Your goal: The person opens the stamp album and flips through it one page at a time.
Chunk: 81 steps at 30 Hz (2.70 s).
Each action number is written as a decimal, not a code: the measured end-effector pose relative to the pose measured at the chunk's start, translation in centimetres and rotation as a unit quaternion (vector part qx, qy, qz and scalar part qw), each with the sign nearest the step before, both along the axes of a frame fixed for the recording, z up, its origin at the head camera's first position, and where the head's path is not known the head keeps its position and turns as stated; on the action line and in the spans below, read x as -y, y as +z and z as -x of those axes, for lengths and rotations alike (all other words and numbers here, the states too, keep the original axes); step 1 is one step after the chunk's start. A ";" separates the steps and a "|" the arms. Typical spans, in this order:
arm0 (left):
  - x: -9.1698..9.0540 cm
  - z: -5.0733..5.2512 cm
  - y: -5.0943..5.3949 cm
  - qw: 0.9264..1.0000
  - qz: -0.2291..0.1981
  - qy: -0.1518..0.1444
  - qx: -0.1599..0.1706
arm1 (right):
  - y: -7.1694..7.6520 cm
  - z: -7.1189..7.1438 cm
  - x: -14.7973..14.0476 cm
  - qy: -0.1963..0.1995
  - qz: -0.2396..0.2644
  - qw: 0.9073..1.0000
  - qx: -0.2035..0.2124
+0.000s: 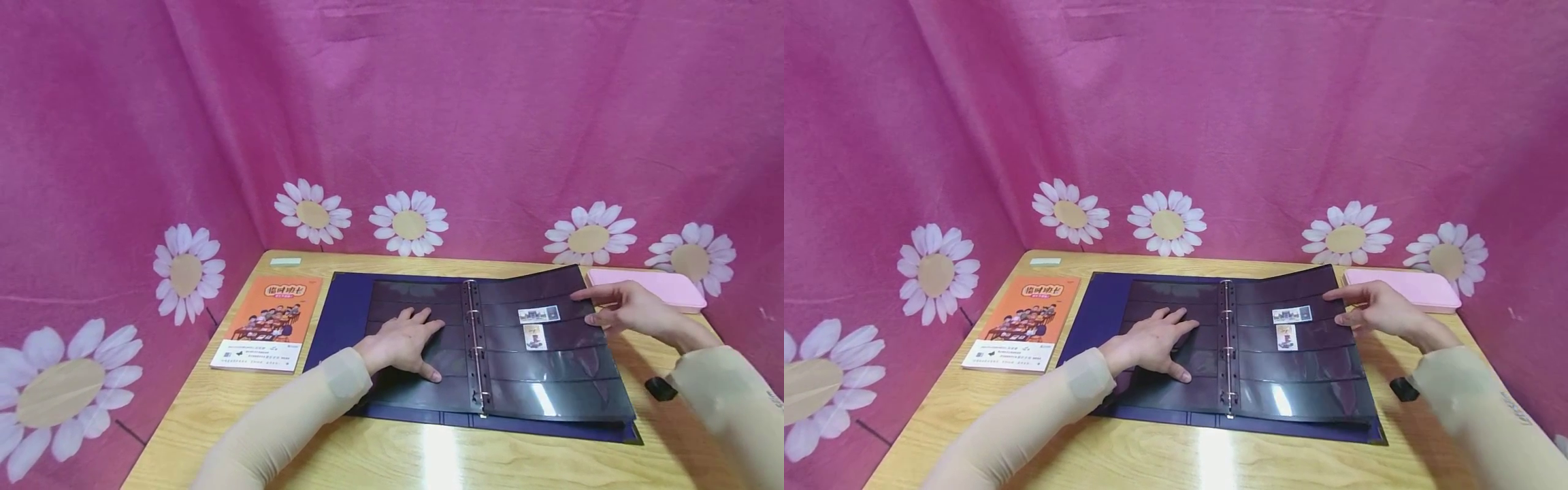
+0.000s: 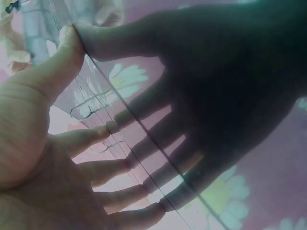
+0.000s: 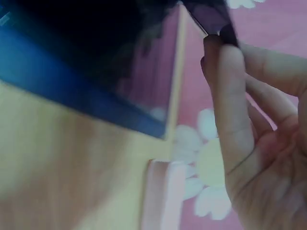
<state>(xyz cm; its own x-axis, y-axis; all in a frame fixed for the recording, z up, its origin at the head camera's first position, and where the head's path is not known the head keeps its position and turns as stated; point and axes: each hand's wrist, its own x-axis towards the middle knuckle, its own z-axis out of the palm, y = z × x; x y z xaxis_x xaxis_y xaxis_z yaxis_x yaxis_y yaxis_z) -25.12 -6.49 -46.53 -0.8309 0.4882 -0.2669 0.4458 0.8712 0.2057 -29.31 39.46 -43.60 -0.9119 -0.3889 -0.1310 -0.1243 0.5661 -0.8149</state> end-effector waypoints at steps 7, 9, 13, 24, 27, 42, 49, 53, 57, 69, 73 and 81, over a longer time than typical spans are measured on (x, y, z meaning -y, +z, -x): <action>0.0 -0.1 0.1 1.000 0.003 0.002 0.002 | 4.0 -0.2 1.3 -0.063 0.037 0.997 -0.018; 0.0 -0.1 0.1 1.000 0.004 0.003 0.003 | 5.1 -0.4 2.0 -0.067 0.058 0.996 -0.018; -0.1 -0.2 0.1 1.000 0.004 0.005 0.005 | 6.7 -0.4 3.5 -0.061 0.084 0.994 -0.036; 0.0 -0.2 0.1 1.000 0.004 0.005 0.005 | 7.8 -0.2 8.5 -0.052 0.306 0.950 0.017; 0.0 -0.2 0.0 1.000 0.002 0.003 0.004 | 7.9 -0.2 9.8 -0.045 0.327 0.944 0.011; 0.3 -0.2 1.0 0.997 -0.057 -0.002 -0.044 | 7.0 -0.6 13.0 -0.071 0.256 0.964 0.001; -2.2 -2.2 5.9 0.959 -0.266 0.003 -0.098 | 7.2 -0.7 14.4 -0.063 0.266 0.961 -0.042; -3.7 -3.8 9.0 0.940 -0.322 -0.012 -0.111 | 7.2 -0.5 15.6 -0.064 0.263 0.961 -0.060; -4.9 -4.8 10.7 0.939 -0.321 -0.029 -0.121 | 7.2 -0.4 16.5 -0.065 0.261 0.961 -0.064; -5.0 -5.2 11.0 0.950 -0.287 -0.032 -0.115 | 7.4 -0.3 17.2 -0.039 0.233 0.968 -0.085; -4.2 -5.1 11.0 0.952 -0.286 -0.028 -0.101 | 7.1 0.0 15.7 -0.027 0.207 0.973 -0.096; -0.5 -4.4 11.6 0.923 -0.374 -0.005 -0.087 | 3.6 2.4 10.1 -0.042 -0.055 0.986 -0.150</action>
